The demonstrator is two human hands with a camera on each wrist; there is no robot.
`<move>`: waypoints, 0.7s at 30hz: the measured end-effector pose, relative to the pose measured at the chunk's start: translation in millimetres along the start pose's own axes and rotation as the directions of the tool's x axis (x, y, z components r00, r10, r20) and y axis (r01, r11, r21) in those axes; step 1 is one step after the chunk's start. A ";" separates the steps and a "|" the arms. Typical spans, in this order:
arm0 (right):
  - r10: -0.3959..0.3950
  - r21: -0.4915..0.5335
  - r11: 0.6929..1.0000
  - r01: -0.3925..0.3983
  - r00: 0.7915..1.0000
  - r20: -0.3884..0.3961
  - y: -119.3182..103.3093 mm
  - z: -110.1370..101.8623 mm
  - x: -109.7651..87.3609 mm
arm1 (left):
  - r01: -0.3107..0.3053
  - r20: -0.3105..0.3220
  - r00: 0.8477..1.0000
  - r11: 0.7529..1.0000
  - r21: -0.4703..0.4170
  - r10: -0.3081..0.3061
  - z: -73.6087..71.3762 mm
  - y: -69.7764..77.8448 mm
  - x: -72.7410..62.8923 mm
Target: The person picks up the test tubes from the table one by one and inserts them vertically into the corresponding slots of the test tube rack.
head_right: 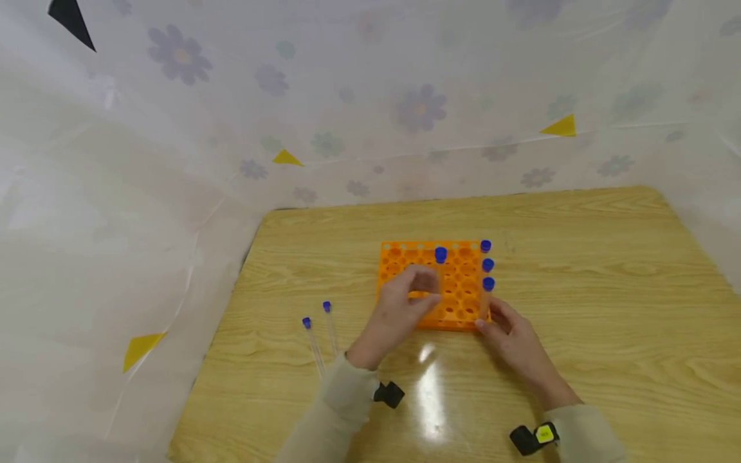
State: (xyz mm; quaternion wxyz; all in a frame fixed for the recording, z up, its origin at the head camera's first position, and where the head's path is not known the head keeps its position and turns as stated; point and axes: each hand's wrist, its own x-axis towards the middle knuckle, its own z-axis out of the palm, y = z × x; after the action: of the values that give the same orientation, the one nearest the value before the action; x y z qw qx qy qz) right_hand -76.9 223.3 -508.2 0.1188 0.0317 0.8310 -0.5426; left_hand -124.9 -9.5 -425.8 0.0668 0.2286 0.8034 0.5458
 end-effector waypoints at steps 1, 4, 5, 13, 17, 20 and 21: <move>0.000 0.005 1.000 0.000 1.000 0.001 -0.1 0.1 0.0 | 0.004 0.006 1.000 1.000 -0.011 -0.004 2.0 0.8 0.7; -0.002 0.008 1.000 0.002 1.000 -0.003 0.4 0.3 0.4 | 0.016 0.026 1.000 0.999 -0.036 -0.015 7.3 3.7 2.2; -0.004 0.008 1.000 0.004 1.000 -0.004 0.4 0.4 0.4 | 0.020 0.031 0.999 0.999 -0.043 -0.019 8.9 4.2 2.5; -0.037 0.004 0.999 0.037 0.999 -0.019 -0.3 0.4 -1.1 | -0.038 0.073 0.996 0.996 -0.079 0.044 21.7 4.5 5.3; -0.039 -0.014 0.999 0.038 0.999 -0.020 -0.7 0.7 -1.5 | -0.057 0.066 0.996 0.996 -0.063 0.062 25.6 2.5 6.4; -0.038 -0.024 0.999 0.038 0.999 -0.021 -0.3 0.9 -1.2 | -0.066 0.061 0.996 0.996 -0.052 0.069 27.7 -0.3 7.4; -0.039 -0.025 0.999 0.038 0.999 -0.021 0.0 0.9 -1.0 | -0.067 0.060 0.996 0.997 -0.050 0.069 28.4 -1.4 7.7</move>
State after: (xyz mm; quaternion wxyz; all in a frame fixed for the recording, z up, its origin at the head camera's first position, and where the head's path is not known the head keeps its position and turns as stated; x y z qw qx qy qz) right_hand -75.8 222.6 -508.3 0.0997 0.0201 0.8393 -0.5340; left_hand -122.1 17.5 -437.2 0.0783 0.2709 0.7795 0.5594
